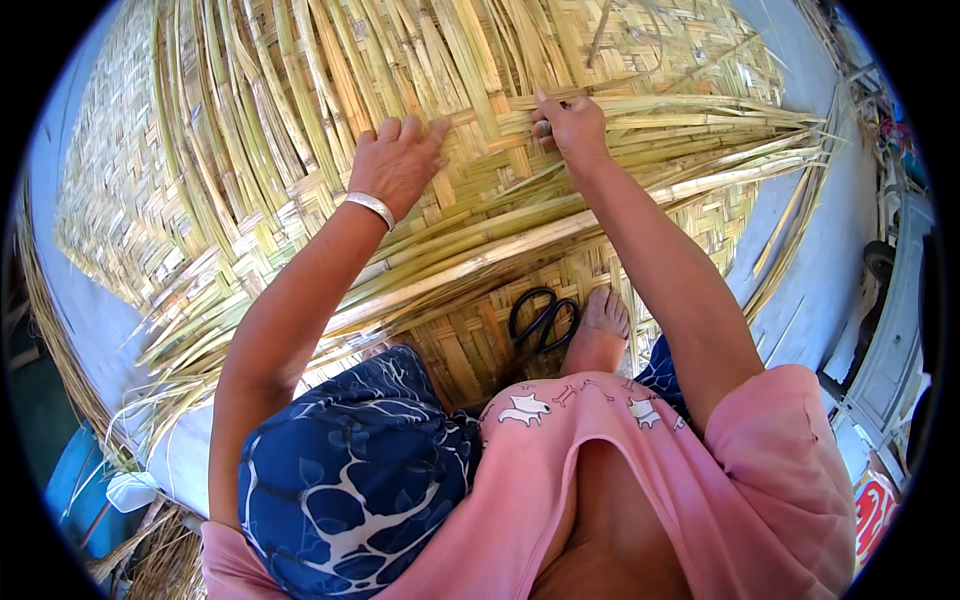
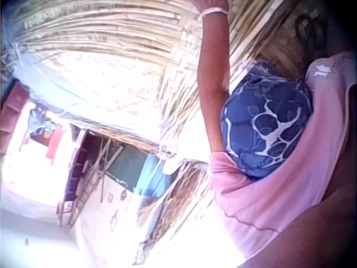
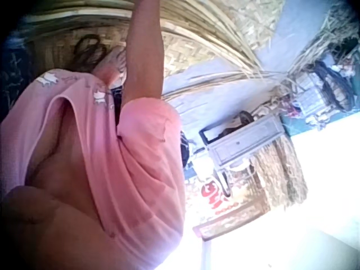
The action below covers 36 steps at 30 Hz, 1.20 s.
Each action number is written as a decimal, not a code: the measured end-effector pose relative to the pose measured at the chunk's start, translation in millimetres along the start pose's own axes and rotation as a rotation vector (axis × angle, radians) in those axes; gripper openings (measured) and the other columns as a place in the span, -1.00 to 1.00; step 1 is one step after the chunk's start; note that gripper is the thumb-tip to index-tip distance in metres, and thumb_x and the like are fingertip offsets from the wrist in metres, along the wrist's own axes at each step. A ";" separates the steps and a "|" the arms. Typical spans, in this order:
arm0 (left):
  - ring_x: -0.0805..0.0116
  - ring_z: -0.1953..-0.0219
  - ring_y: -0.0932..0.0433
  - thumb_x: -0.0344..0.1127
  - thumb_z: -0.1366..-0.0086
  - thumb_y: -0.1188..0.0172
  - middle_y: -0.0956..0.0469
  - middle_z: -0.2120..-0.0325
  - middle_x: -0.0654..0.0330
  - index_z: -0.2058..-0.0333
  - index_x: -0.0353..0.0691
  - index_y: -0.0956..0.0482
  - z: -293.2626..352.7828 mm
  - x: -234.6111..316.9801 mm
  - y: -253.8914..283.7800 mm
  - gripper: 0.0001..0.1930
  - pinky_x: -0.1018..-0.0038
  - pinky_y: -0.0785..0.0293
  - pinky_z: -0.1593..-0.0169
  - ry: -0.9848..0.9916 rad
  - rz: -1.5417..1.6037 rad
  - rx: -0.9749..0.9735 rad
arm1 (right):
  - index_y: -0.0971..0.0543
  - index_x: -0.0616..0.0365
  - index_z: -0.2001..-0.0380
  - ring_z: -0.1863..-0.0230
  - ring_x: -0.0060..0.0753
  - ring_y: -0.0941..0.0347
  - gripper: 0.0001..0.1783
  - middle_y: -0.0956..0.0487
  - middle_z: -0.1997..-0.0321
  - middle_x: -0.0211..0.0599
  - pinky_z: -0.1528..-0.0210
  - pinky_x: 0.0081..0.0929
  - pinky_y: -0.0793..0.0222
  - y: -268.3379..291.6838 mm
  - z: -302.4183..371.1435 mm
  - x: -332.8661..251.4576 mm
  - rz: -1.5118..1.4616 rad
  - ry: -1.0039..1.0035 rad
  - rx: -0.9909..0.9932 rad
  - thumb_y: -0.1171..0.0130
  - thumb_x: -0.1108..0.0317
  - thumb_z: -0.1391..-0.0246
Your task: The person weaves a large circular basket using dried palm leaves. They sit on the floor and interlace the leaves by hand, occasionally using scissors to trim excess material.
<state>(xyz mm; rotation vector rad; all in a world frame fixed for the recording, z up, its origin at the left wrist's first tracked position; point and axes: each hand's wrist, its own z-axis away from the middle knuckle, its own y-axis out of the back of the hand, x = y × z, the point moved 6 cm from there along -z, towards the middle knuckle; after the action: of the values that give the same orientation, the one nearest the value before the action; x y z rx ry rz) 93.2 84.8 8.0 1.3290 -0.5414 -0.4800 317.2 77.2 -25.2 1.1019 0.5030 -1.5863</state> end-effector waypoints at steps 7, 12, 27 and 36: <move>0.21 0.10 -0.37 -0.11 -0.18 -0.09 -0.38 0.22 0.17 -0.15 0.12 -0.28 -12.3 -3.1 9.5 -0.47 0.28 -0.36 0.11 -0.016 0.049 -0.124 | -0.52 0.20 0.36 0.35 -0.55 -0.48 -0.71 -0.55 0.41 -0.34 0.31 -0.57 -0.40 13.2 -2.3 -19.9 -0.005 -0.034 -0.179 -0.17 0.15 -0.07; 0.17 0.07 -0.38 -0.17 -0.17 -0.11 -0.38 0.20 0.13 -0.18 0.10 -0.24 -18.9 -3.3 10.9 -0.44 0.25 -0.37 0.06 -0.046 0.033 -0.270 | -0.53 0.05 0.42 0.21 -0.50 -0.48 -0.80 -0.57 0.35 -0.41 0.01 -0.41 -0.37 66.4 -33.7 -87.6 -0.217 -0.017 -0.458 -0.12 0.16 -0.09; -0.01 0.16 -0.48 -0.30 -0.12 -0.15 -0.53 0.24 -0.01 0.11 -0.11 -0.51 -134.8 88.6 36.6 -0.68 0.21 -0.41 0.07 -0.310 0.236 -0.072 | -0.45 0.30 0.37 0.48 -0.47 -0.38 -0.84 -0.53 0.30 -0.19 0.18 -0.32 -0.50 421.2 -49.7 -4.2 -0.450 -0.107 0.458 -0.06 0.39 -0.08; -0.02 0.39 -0.53 -0.17 -0.07 -0.18 -0.55 0.49 -0.02 0.38 -0.25 -0.56 -154.6 121.4 30.6 -0.75 0.23 -0.44 0.28 0.068 0.401 -0.136 | -0.44 0.06 0.30 0.47 -0.42 -0.47 -0.83 -0.48 0.50 -0.32 0.39 -0.43 -0.41 371.7 -113.3 -148.4 -0.372 0.416 0.514 0.05 0.23 -0.15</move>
<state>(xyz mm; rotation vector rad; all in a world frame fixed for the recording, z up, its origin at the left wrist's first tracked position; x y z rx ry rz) 284.8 134.9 26.0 1.0678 -0.6876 -0.1381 700.8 124.6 128.3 1.8335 0.6171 -1.8716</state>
